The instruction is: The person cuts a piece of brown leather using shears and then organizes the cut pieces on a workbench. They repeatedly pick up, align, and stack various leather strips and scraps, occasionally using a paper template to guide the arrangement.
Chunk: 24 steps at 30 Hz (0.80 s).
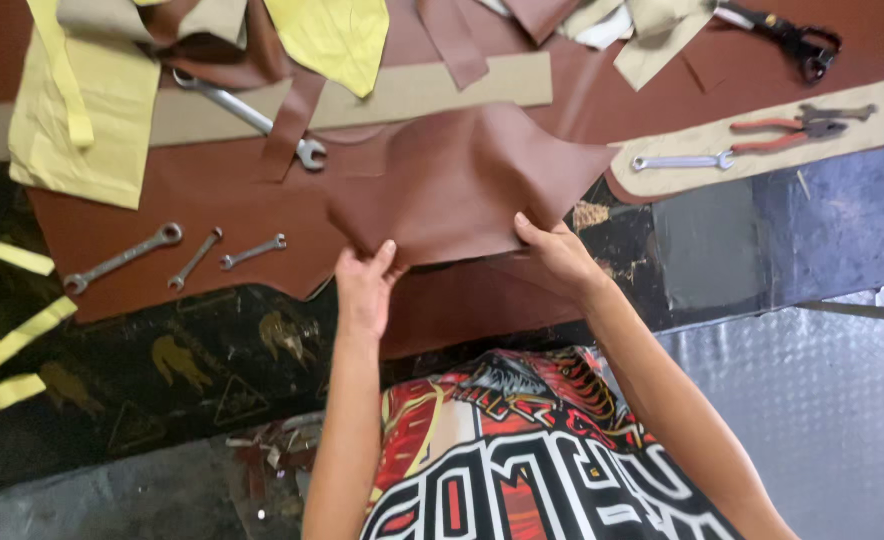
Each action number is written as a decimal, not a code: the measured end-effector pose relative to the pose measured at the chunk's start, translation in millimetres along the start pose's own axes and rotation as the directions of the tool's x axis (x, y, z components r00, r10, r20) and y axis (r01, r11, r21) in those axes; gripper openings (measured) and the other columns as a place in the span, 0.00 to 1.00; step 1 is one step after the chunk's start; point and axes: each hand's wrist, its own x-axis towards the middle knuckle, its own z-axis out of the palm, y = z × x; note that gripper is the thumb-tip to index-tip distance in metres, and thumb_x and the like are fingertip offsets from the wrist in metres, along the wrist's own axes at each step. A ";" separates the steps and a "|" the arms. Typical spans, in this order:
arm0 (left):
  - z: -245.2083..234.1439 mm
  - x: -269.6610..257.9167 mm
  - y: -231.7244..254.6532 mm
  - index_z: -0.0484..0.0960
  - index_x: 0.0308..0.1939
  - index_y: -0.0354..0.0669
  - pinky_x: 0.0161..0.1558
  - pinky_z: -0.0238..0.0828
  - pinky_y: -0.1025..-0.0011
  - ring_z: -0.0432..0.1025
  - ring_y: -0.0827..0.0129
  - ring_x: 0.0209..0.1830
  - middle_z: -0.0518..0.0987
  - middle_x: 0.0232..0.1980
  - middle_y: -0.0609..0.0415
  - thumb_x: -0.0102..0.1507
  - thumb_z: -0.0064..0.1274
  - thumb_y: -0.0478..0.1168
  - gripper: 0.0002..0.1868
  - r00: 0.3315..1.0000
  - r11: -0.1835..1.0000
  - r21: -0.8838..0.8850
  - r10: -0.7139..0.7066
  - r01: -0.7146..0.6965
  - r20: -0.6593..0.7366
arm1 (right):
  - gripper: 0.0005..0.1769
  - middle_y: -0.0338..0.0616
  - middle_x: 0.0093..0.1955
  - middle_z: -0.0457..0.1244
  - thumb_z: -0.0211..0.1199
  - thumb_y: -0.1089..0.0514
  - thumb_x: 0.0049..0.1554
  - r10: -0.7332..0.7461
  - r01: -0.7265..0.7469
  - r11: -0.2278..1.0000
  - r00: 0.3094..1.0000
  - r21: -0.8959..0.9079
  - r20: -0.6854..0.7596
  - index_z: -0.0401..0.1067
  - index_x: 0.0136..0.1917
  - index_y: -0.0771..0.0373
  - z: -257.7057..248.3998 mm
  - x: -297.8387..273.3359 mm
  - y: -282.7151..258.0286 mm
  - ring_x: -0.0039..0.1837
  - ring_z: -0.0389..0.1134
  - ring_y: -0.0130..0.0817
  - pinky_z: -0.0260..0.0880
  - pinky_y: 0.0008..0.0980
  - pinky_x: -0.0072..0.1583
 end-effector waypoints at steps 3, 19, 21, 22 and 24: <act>-24.4 2.1 -2.3 0.74 0.61 0.40 0.40 0.80 0.72 0.76 0.71 0.43 0.80 0.50 0.53 0.62 0.60 0.31 0.24 0.994 0.956 0.294 0.035 -0.001 -0.108 | 0.36 0.28 0.71 0.57 0.56 0.49 0.61 0.279 -0.293 0.956 0.911 0.001 -0.304 0.52 0.80 0.43 20.5 -12.8 -10.4 0.64 0.62 0.24 0.66 0.41 0.57; -33.0 17.0 29.7 0.83 0.51 0.30 0.37 0.73 0.71 0.73 0.71 0.35 0.82 0.39 0.51 0.69 0.54 0.36 0.12 0.934 0.724 0.679 0.313 -0.119 -0.170 | 0.12 0.37 0.38 0.66 0.60 0.56 0.65 -0.052 -0.041 0.982 0.879 -0.184 -0.475 0.75 0.53 0.68 -47.4 34.0 9.1 0.32 0.63 0.23 0.62 0.24 0.35; -36.2 12.4 36.7 0.84 0.49 0.28 0.46 0.75 0.70 0.76 0.70 0.39 0.85 0.41 0.50 0.68 0.55 0.35 0.11 0.838 0.566 0.773 0.539 -0.287 -0.083 | 0.12 0.33 0.39 0.66 0.60 0.57 0.65 -0.061 -0.039 0.974 0.903 -0.223 -0.426 0.77 0.56 0.66 -37.4 25.4 1.4 0.33 0.63 0.20 0.63 0.22 0.37; -42.1 3.4 44.0 0.83 0.49 0.28 0.47 0.74 0.69 0.77 0.69 0.41 0.85 0.42 0.49 0.68 0.55 0.35 0.11 0.819 0.575 0.766 0.562 -0.287 -0.115 | 0.13 0.35 0.39 0.66 0.61 0.56 0.66 -0.116 -0.024 0.942 0.914 -0.336 -0.388 0.77 0.57 0.67 -30.3 17.0 -4.8 0.34 0.63 0.20 0.63 0.22 0.38; -49.7 4.3 66.8 0.81 0.51 0.27 0.50 0.74 0.68 0.77 0.67 0.44 0.85 0.46 0.47 0.67 0.55 0.35 0.12 0.762 0.586 0.741 0.628 -0.328 -0.158 | 0.14 0.38 0.39 0.66 0.62 0.57 0.66 -0.174 0.027 0.898 0.938 -0.439 -0.298 0.77 0.59 0.69 -1.7 25.2 -15.8 0.35 0.63 0.21 0.63 0.22 0.38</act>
